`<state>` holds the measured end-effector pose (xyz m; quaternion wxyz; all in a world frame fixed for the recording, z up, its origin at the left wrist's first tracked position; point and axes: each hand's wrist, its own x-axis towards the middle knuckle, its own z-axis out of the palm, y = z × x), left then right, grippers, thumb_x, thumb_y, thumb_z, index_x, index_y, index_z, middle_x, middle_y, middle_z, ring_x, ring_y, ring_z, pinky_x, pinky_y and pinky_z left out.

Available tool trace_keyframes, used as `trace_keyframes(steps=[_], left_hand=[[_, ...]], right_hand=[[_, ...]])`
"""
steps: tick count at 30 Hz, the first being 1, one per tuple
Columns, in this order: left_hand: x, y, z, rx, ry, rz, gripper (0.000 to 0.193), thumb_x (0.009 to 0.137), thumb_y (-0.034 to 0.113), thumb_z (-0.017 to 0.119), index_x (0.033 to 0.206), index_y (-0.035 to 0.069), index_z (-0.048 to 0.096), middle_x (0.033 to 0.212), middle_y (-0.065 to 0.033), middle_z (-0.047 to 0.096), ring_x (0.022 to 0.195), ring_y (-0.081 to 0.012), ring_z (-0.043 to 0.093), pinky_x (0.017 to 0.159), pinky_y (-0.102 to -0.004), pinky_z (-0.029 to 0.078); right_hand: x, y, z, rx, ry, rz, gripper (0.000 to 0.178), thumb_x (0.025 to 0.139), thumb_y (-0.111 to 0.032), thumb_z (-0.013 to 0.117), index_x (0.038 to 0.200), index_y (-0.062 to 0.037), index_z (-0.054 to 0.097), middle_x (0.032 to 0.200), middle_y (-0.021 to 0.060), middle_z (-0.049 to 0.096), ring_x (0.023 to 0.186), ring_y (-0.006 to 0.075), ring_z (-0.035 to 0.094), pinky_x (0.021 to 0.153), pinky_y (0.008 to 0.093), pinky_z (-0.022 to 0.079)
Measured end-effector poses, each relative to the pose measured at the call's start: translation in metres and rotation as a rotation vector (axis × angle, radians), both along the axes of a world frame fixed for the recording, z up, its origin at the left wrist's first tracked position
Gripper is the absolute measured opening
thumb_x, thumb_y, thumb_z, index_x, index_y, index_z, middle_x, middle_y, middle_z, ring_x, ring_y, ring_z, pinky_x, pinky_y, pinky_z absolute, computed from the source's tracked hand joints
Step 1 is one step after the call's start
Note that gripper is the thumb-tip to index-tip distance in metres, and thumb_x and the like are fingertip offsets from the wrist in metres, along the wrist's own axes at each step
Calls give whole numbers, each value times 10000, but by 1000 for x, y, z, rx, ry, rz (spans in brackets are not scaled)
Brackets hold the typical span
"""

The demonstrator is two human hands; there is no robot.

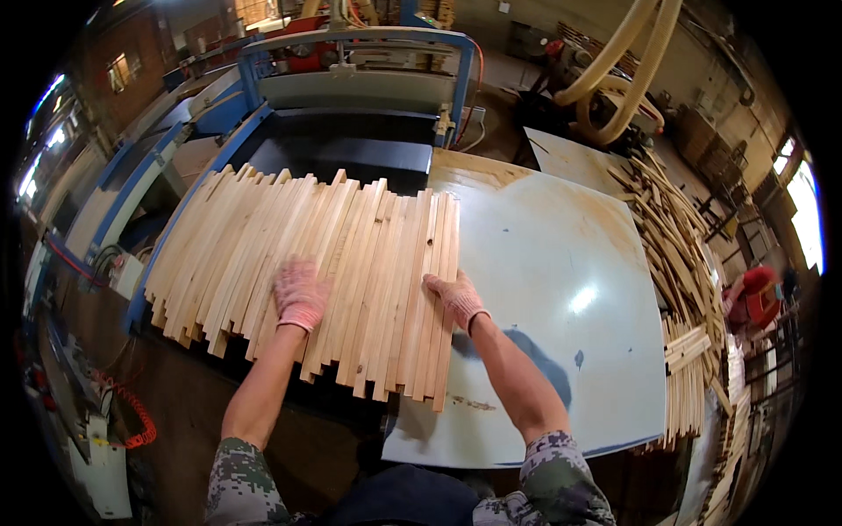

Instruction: The person repeatedly picks up bundles of light-colored wooden slats from a metal table and places them onto a moving conveyor belt. The person wears pink gloves and a camouflage shirt while performing this repetitive stacking task in a workshop environment.

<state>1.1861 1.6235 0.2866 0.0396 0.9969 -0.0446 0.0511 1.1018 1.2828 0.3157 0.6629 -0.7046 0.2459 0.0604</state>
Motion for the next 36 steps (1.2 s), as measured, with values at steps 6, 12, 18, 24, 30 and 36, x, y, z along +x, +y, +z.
trace_keyframes(steps=[6, 12, 18, 24, 30, 36], left_hand=[[-70, -98, 40, -34, 138, -365, 801, 1055, 659, 432, 1697, 186, 354, 1781, -203, 224, 1647, -410, 177, 1330, -580, 26], [-74, -106, 50, -55, 152, -394, 795, 1015, 629, 548, 1659, 181, 421, 1756, -216, 284, 1636, -422, 207, 1322, -601, 79], [-73, -105, 38, -27, 153, -380, 787, 1019, 611, 556, 1660, 177, 420, 1759, -192, 295, 1638, -406, 213, 1332, -568, 88], [-76, -102, 33, -37, 147, -365, 805, 1022, 624, 540, 1671, 168, 405, 1767, -187, 278, 1638, -404, 216, 1336, -550, 93], [-75, -103, 40, -86, 156, -408, 836, 1018, 642, 547, 1670, 139, 401, 1758, -203, 289, 1632, -407, 225, 1339, -549, 85], [-47, -27, 54, -445, 213, -367, 878, 983, 554, 701, 1649, 63, 406, 1723, -222, 343, 1610, -419, 258, 1332, -499, 201]], right_hand=[[0, -5, 38, -813, 92, 150, 1109, 857, -627, 803, 1626, 34, 355, 1610, 293, 451, 1460, 416, 499, 1182, 455, 452], [14, 43, 45, -953, 152, 42, 1116, 836, -566, 806, 1714, -134, 270, 1745, 307, 216, 1575, 477, 330, 1230, 483, 402], [4, 28, 61, -890, 162, 42, 1097, 830, -498, 827, 1709, -147, 273, 1764, 260, 199, 1557, 419, 370, 1213, 500, 426], [-40, -15, 37, -952, 119, -32, 1073, 842, -516, 813, 1696, -123, 296, 1740, 264, 253, 1580, 420, 323, 1253, 473, 378], [-61, -40, 33, -1057, 174, -64, 1072, 852, -560, 808, 1695, -119, 312, 1743, 259, 264, 1601, 425, 289, 1259, 480, 360], [-61, 40, 71, -940, -266, 34, 892, 937, -369, 771, 1657, -31, 367, 1534, 248, 580, 1399, 373, 582, 1160, 427, 473]])
